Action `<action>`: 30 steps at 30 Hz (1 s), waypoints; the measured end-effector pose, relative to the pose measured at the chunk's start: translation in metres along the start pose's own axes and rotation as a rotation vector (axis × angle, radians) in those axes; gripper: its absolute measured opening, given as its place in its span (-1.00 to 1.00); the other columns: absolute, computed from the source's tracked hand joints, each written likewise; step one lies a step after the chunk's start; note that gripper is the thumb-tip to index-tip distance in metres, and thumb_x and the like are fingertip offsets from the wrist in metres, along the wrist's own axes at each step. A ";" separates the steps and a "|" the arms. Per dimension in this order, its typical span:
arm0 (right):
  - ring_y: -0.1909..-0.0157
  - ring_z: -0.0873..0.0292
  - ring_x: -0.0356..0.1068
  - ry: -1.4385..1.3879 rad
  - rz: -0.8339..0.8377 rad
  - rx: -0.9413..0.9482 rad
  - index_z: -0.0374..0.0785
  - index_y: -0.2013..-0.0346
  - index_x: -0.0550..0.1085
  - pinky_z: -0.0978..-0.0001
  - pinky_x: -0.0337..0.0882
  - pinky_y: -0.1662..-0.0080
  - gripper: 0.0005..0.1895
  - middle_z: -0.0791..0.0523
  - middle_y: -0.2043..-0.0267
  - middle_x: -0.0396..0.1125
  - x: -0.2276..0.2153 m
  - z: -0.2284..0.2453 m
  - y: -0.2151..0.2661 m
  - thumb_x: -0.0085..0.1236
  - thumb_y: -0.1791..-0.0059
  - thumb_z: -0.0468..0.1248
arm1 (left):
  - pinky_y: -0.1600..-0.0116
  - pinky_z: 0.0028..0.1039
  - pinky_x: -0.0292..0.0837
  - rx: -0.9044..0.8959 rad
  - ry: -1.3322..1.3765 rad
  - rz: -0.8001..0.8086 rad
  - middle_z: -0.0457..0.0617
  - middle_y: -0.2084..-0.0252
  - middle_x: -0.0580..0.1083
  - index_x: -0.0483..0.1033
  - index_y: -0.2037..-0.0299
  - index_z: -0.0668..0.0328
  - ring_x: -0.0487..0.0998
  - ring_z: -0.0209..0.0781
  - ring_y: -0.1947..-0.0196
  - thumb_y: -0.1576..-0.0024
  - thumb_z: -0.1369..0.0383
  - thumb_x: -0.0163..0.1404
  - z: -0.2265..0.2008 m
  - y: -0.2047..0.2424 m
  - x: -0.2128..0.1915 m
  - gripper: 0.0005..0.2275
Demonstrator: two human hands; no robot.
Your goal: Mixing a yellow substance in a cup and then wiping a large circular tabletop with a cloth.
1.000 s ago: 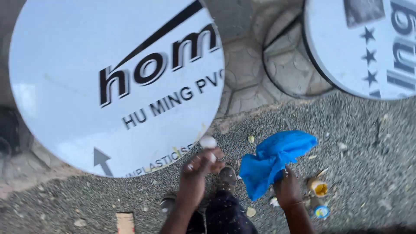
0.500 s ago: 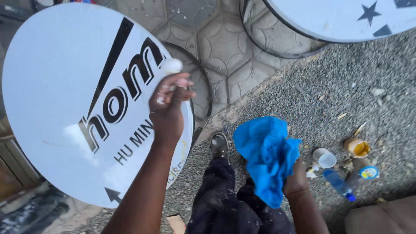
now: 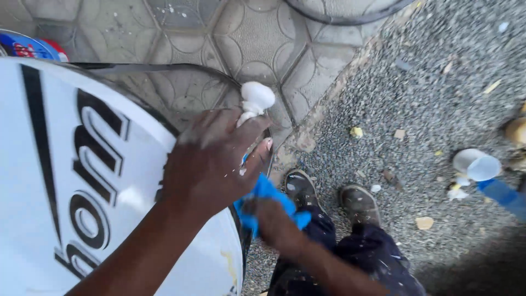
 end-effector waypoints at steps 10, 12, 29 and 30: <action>-0.31 -0.07 0.33 -0.175 -0.175 0.285 -0.28 -0.18 0.38 0.08 0.22 -0.36 -0.43 -0.02 -0.23 0.36 0.002 -0.036 -0.011 -0.04 0.13 -0.61 | 0.10 -0.21 0.40 0.085 -0.086 -0.026 0.06 0.19 0.51 0.65 0.04 0.26 0.48 -0.04 0.33 -0.13 0.32 0.20 -0.009 -0.009 0.003 -0.75; -0.58 -0.11 -0.02 -0.467 -0.095 0.278 -0.27 -0.33 0.28 -0.07 -0.09 -0.53 0.00 0.01 -0.48 0.16 -0.040 0.071 -0.001 -0.19 0.45 -0.70 | 0.13 -0.22 0.42 0.006 -0.126 -0.001 0.06 0.19 0.50 0.65 0.03 0.17 0.49 -0.03 0.32 -0.11 0.25 0.18 -0.010 -0.008 0.004 -0.72; 0.49 0.33 0.15 -1.281 -0.336 1.026 -0.24 -0.46 0.11 0.49 0.18 0.45 -0.25 0.14 0.41 0.28 -0.007 0.068 0.070 0.15 0.01 -0.33 | -0.04 -0.17 0.40 -0.002 -0.184 0.069 0.05 0.22 0.53 0.65 0.03 0.10 0.53 -0.05 0.31 -0.16 0.11 0.13 -0.012 -0.009 0.007 -0.70; 0.48 0.33 0.14 -1.464 -0.254 1.024 -0.16 -0.53 -0.03 0.49 0.12 0.48 -0.11 0.12 0.39 0.25 0.008 0.092 0.063 0.19 0.01 -0.29 | -0.10 -0.14 0.38 -0.014 -0.185 0.094 0.08 0.19 0.54 0.65 0.01 0.09 0.55 -0.03 0.28 -0.17 0.07 0.12 -0.011 -0.009 0.010 -0.66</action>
Point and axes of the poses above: each hand's wrist, its own y-axis away from the middle knuckle, its own x-axis out of the palm, z = x × y, the point moved 3 cm from there along -y, towards the middle knuckle
